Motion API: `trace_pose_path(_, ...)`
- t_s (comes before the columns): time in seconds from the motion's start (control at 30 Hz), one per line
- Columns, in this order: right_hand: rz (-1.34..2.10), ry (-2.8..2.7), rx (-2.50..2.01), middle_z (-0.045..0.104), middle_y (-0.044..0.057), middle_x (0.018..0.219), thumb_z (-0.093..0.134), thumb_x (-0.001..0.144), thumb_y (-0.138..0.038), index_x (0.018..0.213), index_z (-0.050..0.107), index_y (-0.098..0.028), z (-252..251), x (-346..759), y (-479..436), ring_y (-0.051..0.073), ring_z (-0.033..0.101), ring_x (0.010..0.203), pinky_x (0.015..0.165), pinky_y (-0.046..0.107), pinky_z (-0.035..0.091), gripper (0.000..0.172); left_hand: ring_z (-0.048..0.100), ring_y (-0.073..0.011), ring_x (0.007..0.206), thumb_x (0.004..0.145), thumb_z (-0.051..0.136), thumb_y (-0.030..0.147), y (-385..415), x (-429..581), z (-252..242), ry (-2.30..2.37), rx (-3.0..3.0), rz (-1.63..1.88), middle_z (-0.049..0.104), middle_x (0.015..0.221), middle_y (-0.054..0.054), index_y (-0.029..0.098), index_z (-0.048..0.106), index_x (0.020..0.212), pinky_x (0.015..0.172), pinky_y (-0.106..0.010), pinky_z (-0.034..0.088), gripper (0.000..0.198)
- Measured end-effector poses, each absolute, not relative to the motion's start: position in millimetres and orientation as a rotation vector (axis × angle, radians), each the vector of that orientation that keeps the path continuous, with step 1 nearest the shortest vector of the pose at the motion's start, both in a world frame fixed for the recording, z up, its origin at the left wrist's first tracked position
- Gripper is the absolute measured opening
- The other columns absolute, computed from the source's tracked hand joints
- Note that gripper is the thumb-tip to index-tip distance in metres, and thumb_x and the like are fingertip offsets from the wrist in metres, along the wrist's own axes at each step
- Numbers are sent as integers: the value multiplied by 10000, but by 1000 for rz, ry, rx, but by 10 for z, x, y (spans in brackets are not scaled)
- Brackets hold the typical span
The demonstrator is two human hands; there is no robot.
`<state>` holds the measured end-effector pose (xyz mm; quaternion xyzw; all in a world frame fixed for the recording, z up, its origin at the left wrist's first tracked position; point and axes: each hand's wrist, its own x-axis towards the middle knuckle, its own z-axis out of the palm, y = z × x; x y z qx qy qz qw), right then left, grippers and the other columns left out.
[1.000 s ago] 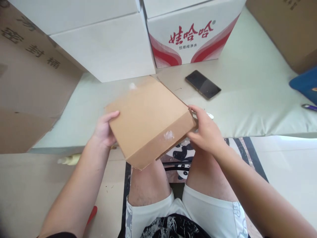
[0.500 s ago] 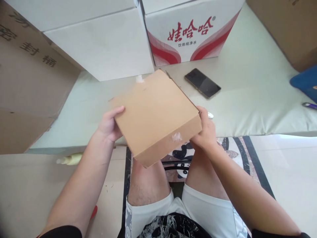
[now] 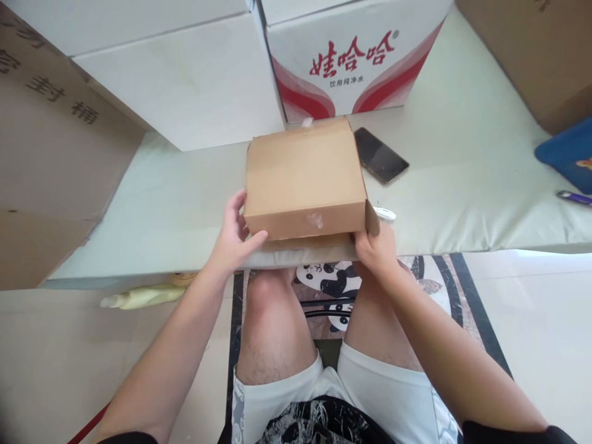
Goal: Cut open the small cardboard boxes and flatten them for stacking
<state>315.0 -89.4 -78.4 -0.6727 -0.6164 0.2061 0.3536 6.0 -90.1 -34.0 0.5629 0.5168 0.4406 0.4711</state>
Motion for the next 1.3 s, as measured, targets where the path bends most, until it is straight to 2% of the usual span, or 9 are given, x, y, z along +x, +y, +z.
trace_pose_path(0.07, 522, -1596, -1744, 709, 98, 806, 523, 944, -578, 977, 663, -268, -823, 3153, -906, 361, 718, 823, 697, 515, 598, 342, 342, -382, 1590, 744, 842, 628, -867, 96, -399, 1357, 1493, 1095, 248, 1731, -174, 330, 258, 1552, 1268, -557, 380, 1041)
trace_pose_path(0.2, 574, -1581, -1725, 723, 112, 856, 472, 956, -553, 1022, 659, -262, -807, 3149, -886, 360, 703, 823, 749, 565, 597, 352, 213, -418, 1640, 652, 920, 585, -793, 92, -507, 1314, 1759, 971, 178, 1743, -215, 294, 240, 1566, 1335, -610, 211, 1176)
trace_pose_path(0.33, 597, -1600, -1685, 742, 110, 905, 423, 984, -528, 1103, 658, -262, -766, 3150, -860, 342, 717, 863, 800, 554, 601, 374, 279, -391, 1626, 684, 909, 554, -768, 112, -541, 1262, 1680, 1057, 184, 1747, -216, 325, 157, 1592, 1313, -579, 303, 1201)
trace_pose_path(0.57, 609, -1666, -1721, 753, 165, 1100, 447, 979, -627, 1109, 661, -243, -804, 3148, -890, 423, 692, 1183, 989, 607, 562, 459, 410, -380, 1556, 665, 943, 523, -822, 152, -493, 1484, 1582, 1289, 452, 1602, -183, 284, 339, 1522, 1289, -525, 379, 1075)
trace_pose_path(0.67, 592, -1659, -1681, 757, 170, 1095, 448, 967, -684, 1113, 675, -241, -860, 3164, -878, 428, 684, 1198, 999, 609, 561, 519, 449, -375, 1530, 672, 930, 518, -829, 105, -592, 1573, 1768, 1281, 442, 1617, -180, 282, 303, 1557, 1291, -541, 377, 1110)
trace_pose_path(0.9, 622, -1605, -1584, 768, 169, 1087, 527, 926, -711, 1094, 700, -251, -952, 3181, -850, 431, 690, 1183, 1007, 612, 564, 520, 416, -357, 1569, 793, 826, 323, -853, -13, -645, 1603, 2211, 1227, 359, 1692, -181, 307, 214, 1629, 1290, -557, 390, 1036)
trace_pose_path(1.03, 644, -1584, -1505, 768, 161, 1193, 558, 921, -655, 1136, 703, -249, -953, 3184, -831, 399, 675, 1241, 1068, 581, 550, 482, 342, -368, 1613, 819, 759, 251, -948, -131, -504, 1500, 2315, 970, 251, 1758, -185, 283, 154, 1669, 1281, -566, 406, 1044)
trace_pose_path(1.2, 740, -1547, -1398, 798, 126, 1166, 558, 929, -556, 1050, 733, -228, -964, 3242, -810, 327, 730, 1141, 1029, 520, 592, 391, 361, -278, 1612, 897, 461, 101, -1120, -234, -290, 1350, 2350, 418, 342, 1741, -104, 213, 374, 1636, 1320, -469, 377, 752)
trace_pose_path(1.3, 788, -1510, -1399, 808, 120, 1109, 561, 924, -554, 1014, 743, -223, -970, 3280, -812, 328, 738, 1122, 1023, 537, 594, 388, 293, -323, 1638, 932, 490, 203, -1152, -183, -210, 1401, 2266, 216, 311, 1753, -101, 178, 401, 1634, 1341, -516, 328, 707)
